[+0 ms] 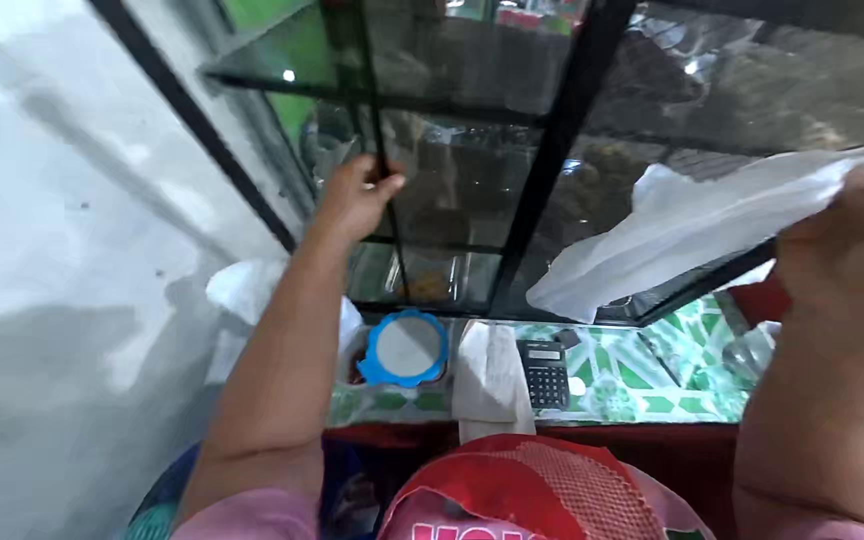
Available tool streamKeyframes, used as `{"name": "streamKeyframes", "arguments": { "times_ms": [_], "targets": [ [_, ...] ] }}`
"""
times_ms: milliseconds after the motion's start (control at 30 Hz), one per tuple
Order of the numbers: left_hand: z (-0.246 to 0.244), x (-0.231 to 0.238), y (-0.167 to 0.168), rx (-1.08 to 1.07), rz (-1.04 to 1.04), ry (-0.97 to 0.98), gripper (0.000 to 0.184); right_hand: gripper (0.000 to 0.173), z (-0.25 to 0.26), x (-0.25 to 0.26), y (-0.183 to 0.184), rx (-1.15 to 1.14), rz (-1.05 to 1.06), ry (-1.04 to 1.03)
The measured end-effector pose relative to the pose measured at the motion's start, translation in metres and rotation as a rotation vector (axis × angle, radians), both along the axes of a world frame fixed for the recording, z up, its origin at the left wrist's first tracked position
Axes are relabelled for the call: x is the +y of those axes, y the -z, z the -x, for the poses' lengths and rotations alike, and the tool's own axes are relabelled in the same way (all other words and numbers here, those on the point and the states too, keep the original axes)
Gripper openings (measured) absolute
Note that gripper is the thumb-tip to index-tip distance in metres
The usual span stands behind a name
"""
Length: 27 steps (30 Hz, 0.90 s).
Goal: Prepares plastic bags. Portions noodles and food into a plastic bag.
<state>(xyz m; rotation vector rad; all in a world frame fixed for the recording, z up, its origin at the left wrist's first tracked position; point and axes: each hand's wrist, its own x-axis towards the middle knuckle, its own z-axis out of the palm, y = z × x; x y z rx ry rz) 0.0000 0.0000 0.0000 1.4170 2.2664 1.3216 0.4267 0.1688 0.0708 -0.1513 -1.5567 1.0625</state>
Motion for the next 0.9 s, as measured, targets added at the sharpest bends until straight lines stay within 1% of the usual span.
{"name": "streamKeyframes", "arguments": {
  "times_ms": [67,133,267,367,533,600,700,800,900],
  "targets": [
    [0.000,-0.002,-0.006,0.029,0.019,0.007,0.029,0.020,-0.013,-0.004,0.002,-0.029,0.000,-0.004],
    [-0.002,-0.004,-0.010,0.060,0.053,-0.018,0.028,0.019,-0.033,-0.001,0.010,-0.074,0.009,0.001],
    [-0.001,-0.005,-0.018,0.099,0.128,-0.054,0.025,0.015,-0.070,0.006,0.029,-0.095,0.103,0.053],
    [-0.002,-0.007,-0.021,0.128,0.142,-0.075,0.024,0.012,-0.096,0.010,0.042,-0.105,0.156,0.084],
    [0.007,-0.016,-0.018,0.137,0.147,-0.124,0.023,0.008,-0.144,0.017,0.062,-0.118,0.200,0.174],
    [0.018,-0.021,-0.014,0.150,0.143,-0.139,0.022,0.011,-0.159,0.022,0.069,-0.095,0.219,0.204],
    [0.044,-0.029,-0.003,0.161,0.132,-0.165,0.022,0.021,-0.167,0.024,0.074,-0.059,0.319,0.237],
    [0.070,-0.036,0.005,0.127,0.149,-0.183,0.025,0.022,-0.165,0.026,0.078,-0.063,0.367,0.243],
    [0.070,-0.040,-0.003,0.047,0.166,-0.202,0.025,0.024,-0.160,0.025,0.081,-0.080,0.384,0.257]
  ]
}}
